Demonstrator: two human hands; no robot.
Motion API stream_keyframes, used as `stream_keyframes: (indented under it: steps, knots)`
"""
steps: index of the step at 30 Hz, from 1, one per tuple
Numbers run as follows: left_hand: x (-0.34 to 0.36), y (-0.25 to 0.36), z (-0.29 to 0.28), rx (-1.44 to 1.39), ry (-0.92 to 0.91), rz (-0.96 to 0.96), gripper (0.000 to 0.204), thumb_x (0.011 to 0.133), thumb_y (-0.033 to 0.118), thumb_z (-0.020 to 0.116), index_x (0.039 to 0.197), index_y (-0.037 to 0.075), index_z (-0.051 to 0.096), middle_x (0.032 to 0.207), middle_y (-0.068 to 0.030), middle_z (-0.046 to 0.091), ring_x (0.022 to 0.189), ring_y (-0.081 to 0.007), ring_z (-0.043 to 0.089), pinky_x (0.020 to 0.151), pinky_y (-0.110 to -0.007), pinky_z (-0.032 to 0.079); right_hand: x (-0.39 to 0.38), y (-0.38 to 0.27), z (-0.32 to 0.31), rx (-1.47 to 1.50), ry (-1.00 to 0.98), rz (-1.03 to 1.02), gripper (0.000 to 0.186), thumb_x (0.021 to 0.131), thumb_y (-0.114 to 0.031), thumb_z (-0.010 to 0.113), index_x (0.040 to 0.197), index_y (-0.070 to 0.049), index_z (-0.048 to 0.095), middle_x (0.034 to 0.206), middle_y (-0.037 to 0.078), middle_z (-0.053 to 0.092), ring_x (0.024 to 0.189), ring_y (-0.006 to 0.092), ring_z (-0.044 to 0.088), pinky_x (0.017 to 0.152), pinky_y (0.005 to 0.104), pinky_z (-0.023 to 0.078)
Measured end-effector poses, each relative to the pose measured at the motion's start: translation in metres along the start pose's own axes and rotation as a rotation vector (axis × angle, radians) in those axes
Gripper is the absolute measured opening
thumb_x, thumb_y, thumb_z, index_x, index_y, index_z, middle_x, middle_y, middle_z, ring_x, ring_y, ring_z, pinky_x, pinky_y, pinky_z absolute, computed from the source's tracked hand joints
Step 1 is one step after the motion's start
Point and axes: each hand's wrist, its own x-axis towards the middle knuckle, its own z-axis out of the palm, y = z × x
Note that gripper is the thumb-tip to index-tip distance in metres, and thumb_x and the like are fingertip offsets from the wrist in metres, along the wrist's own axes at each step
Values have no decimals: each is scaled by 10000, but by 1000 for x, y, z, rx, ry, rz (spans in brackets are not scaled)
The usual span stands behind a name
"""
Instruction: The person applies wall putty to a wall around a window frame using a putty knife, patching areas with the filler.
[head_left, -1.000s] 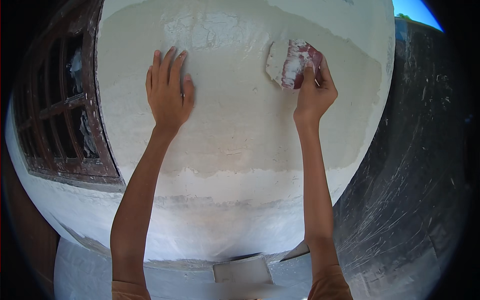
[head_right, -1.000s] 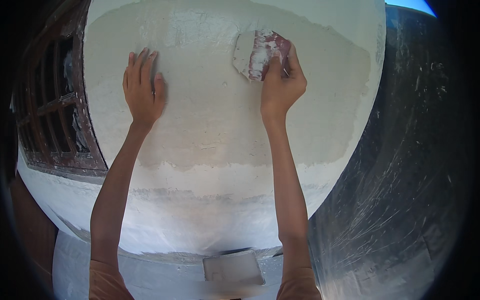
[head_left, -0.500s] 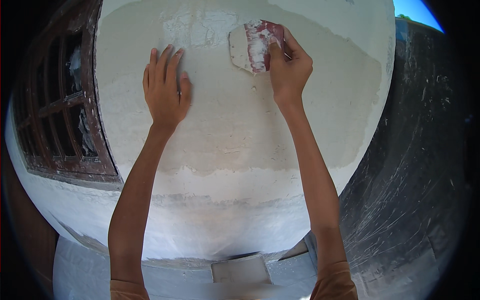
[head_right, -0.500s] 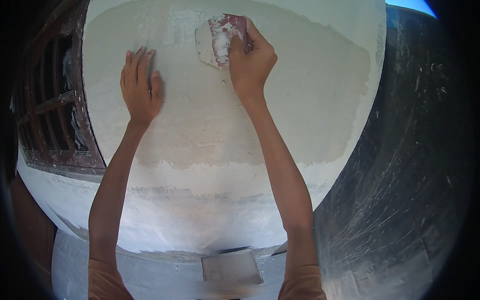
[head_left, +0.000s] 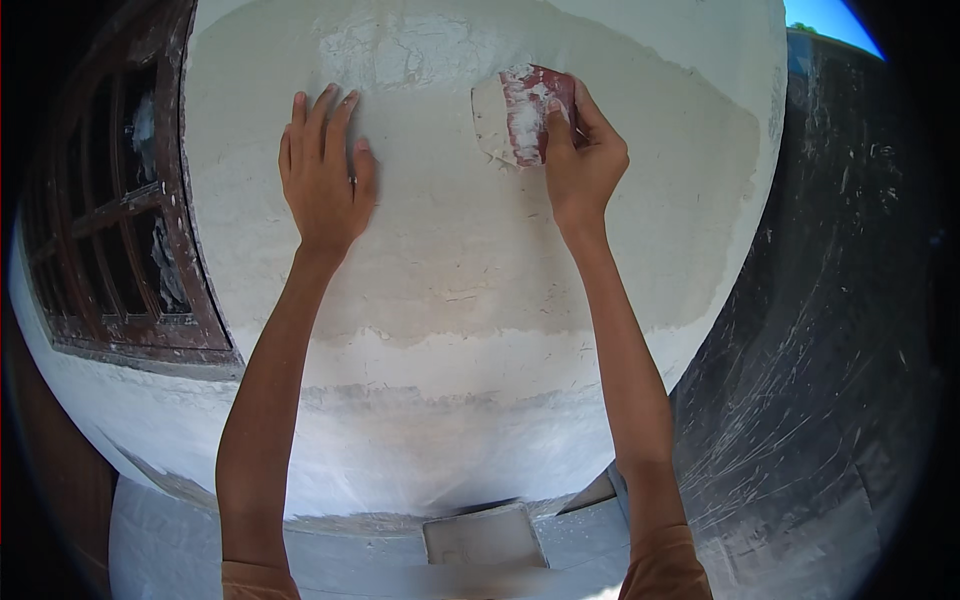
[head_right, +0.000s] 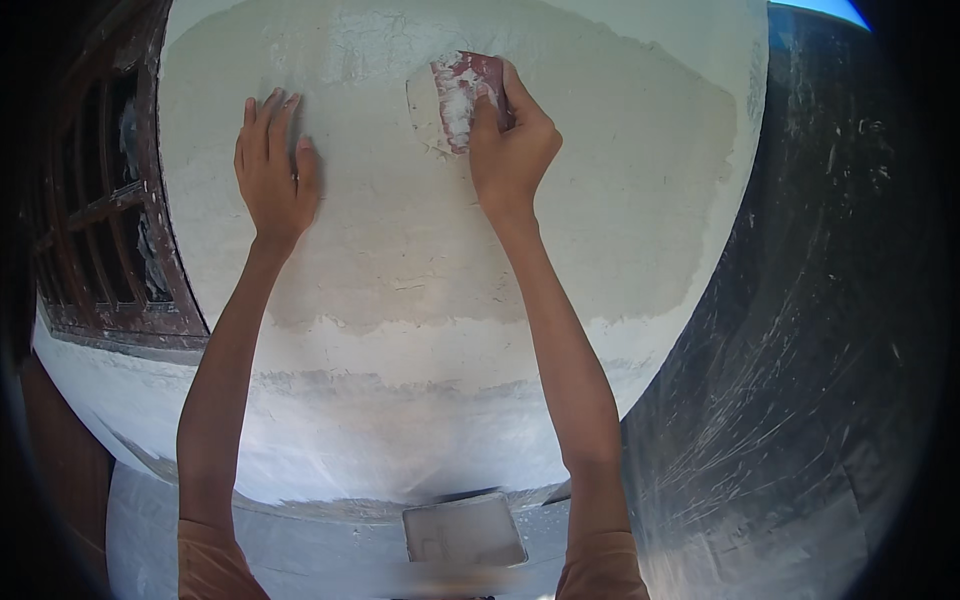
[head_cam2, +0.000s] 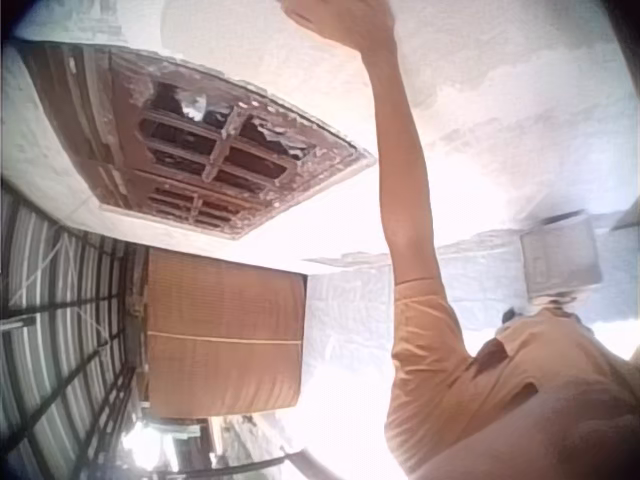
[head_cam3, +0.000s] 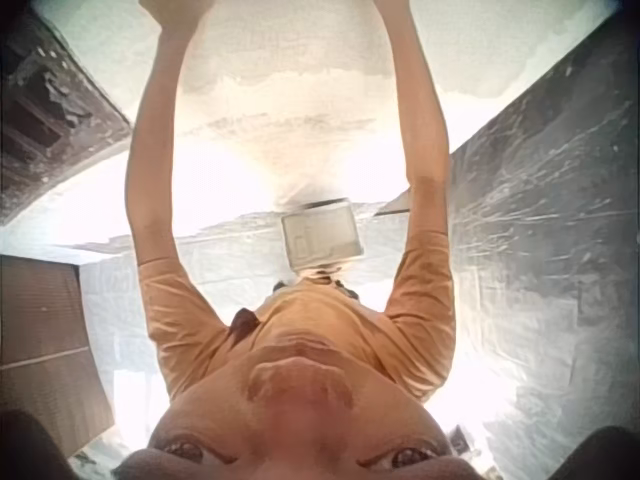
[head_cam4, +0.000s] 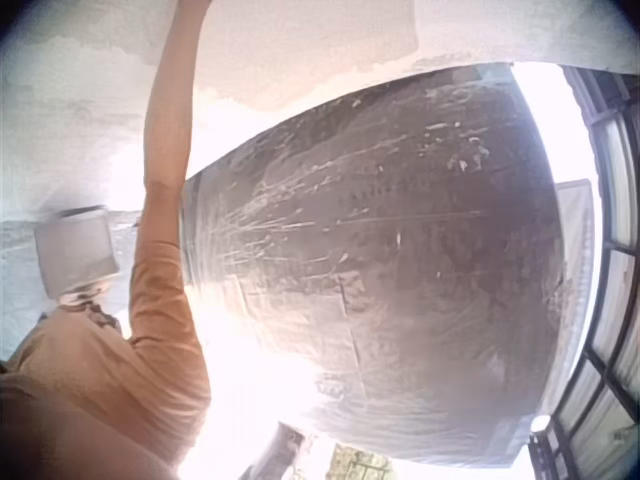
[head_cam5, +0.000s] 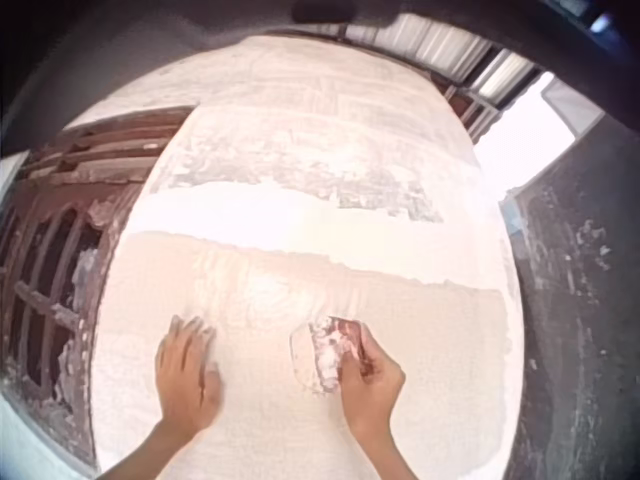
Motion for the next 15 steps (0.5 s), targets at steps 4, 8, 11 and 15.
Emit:
stream_keyframes:
  steps: [4,8,11,15]
  knots:
    - [-1,6,-2,17,-53,-21,441,884,168,510,1317,103,565,1411,-102,506,1401,-360,354,1119,-506,273,9,2,-34,129,278,181,364,918,-16,578,1275,55,597,1005,125,713,828,103,637,774,243,511]
    - [1,5,-5,26,-71,7,434,931,176,476,1351,78,528,1422,-119,481,1400,-363,347,1114,-491,280,-3,-9,-17,245,217,163,370,910,-14,587,1275,47,600,1004,114,716,865,109,643,793,247,499]
    - [2,1,-3,27,-18,24,441,927,180,481,1355,87,524,1425,-113,479,1403,-356,345,1116,-492,276,-15,-1,9,154,8,88,369,910,-17,587,1274,41,605,1015,118,719,888,113,643,806,247,496]
    - [0,0,-6,61,-35,-3,442,910,174,494,1344,101,535,1426,-99,485,1404,-343,349,1124,-495,269,-1,28,-39,170,236,231,380,925,-23,589,1287,88,567,1098,152,696,874,132,658,772,264,535]
